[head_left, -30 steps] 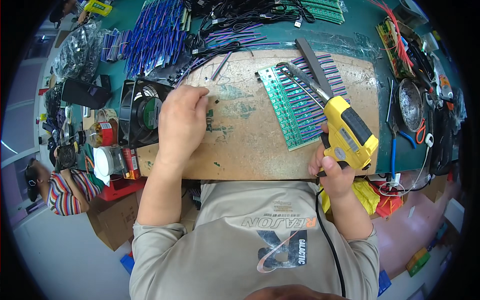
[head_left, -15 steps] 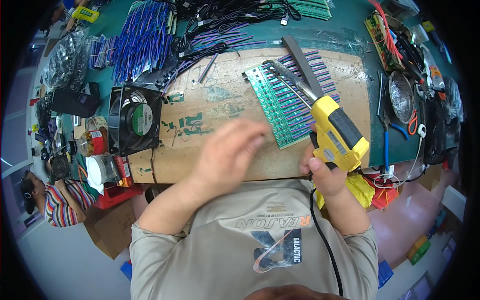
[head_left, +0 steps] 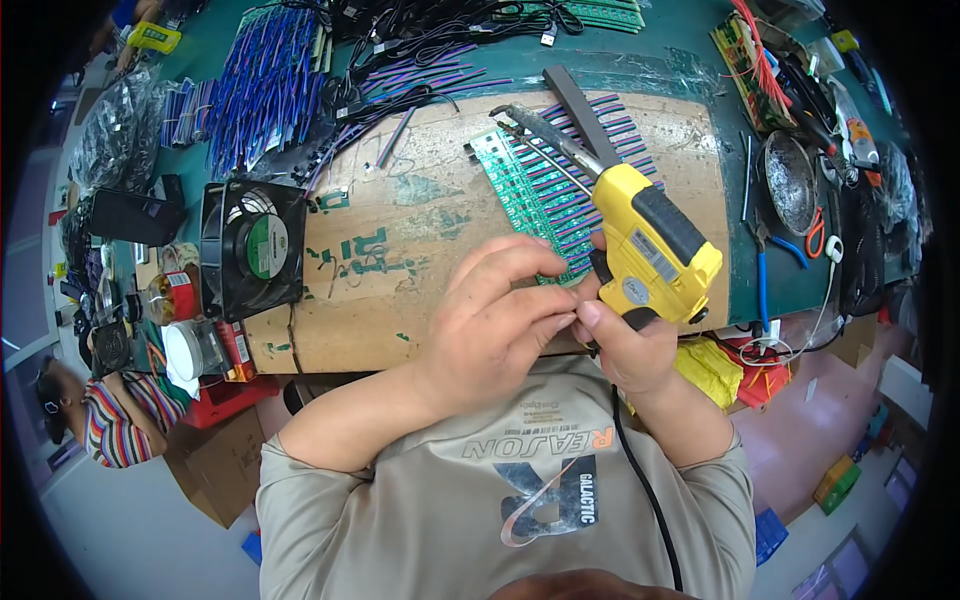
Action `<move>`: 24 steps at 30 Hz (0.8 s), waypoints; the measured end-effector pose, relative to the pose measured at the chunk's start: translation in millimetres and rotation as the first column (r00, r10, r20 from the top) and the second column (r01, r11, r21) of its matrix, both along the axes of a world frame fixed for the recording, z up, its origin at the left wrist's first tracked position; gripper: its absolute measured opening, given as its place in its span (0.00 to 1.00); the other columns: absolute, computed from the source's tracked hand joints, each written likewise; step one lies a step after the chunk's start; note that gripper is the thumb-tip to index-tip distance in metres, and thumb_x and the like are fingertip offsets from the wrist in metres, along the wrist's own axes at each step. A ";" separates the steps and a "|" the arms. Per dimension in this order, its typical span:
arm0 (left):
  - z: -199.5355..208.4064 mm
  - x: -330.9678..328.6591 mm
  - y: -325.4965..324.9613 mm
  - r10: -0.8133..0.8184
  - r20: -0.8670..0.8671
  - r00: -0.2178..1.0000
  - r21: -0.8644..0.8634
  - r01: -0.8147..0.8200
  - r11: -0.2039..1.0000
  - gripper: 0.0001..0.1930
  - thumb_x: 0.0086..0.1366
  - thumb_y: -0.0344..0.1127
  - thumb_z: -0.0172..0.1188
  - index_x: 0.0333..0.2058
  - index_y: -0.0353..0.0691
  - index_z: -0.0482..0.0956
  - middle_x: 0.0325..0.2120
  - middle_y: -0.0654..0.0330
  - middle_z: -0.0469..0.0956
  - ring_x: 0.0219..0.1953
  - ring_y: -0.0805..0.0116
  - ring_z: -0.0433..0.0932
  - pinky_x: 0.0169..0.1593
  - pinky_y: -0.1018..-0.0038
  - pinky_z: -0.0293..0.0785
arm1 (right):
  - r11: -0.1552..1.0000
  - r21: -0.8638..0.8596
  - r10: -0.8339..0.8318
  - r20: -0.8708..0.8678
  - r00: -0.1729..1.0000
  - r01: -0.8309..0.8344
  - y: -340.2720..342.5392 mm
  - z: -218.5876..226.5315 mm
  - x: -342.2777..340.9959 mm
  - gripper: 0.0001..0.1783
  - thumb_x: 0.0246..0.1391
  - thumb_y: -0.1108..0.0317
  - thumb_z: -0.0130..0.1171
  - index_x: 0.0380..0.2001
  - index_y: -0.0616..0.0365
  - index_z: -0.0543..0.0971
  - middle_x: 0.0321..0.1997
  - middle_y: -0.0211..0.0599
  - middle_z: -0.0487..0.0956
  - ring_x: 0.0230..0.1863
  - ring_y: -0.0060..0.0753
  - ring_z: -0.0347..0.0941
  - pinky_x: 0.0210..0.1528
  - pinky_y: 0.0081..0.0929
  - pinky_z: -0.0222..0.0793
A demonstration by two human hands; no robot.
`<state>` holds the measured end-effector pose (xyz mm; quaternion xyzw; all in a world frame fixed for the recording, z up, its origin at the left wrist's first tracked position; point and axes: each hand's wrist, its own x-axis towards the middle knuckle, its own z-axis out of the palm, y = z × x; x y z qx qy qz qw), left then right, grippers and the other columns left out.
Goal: Soldering wires onto a series of small green printed circuit boards.
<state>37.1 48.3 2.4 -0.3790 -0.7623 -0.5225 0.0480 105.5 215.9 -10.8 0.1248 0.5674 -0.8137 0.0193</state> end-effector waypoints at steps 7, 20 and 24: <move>1.3 -14.6 -7.4 -0.115 -0.112 0.987 -0.087 0.106 0.991 0.15 0.42 0.24 0.68 0.32 0.38 0.79 0.38 0.56 0.76 0.45 0.51 0.76 0.47 0.60 0.72 | 0.987 0.161 0.047 -0.133 0.990 -0.025 2.4 -5.6 0.5 0.09 0.55 0.77 0.58 0.39 0.60 0.74 0.32 0.28 0.75 0.32 0.20 0.70 0.32 0.19 0.65; -43.0 -87.1 -15.6 0.299 -0.137 0.944 -0.243 -0.324 0.914 0.04 0.55 0.27 0.64 0.30 0.37 0.79 0.36 0.57 0.76 0.42 0.57 0.74 0.45 0.67 0.70 | 0.986 0.086 0.140 0.009 0.990 -0.140 20.4 -12.4 9.4 0.05 0.53 0.75 0.59 0.34 0.58 0.73 0.29 0.26 0.70 0.30 0.22 0.66 0.32 0.23 0.62; -43.4 -85.4 -13.7 0.304 -0.174 0.936 -0.316 -0.346 0.883 0.04 0.54 0.27 0.64 0.30 0.38 0.79 0.36 0.58 0.76 0.42 0.56 0.73 0.47 0.65 0.69 | 0.956 0.211 0.205 0.008 0.979 -0.202 25.8 -19.3 13.7 0.25 0.51 0.73 0.58 0.53 0.61 0.64 0.28 0.31 0.70 0.26 0.24 0.66 0.28 0.24 0.64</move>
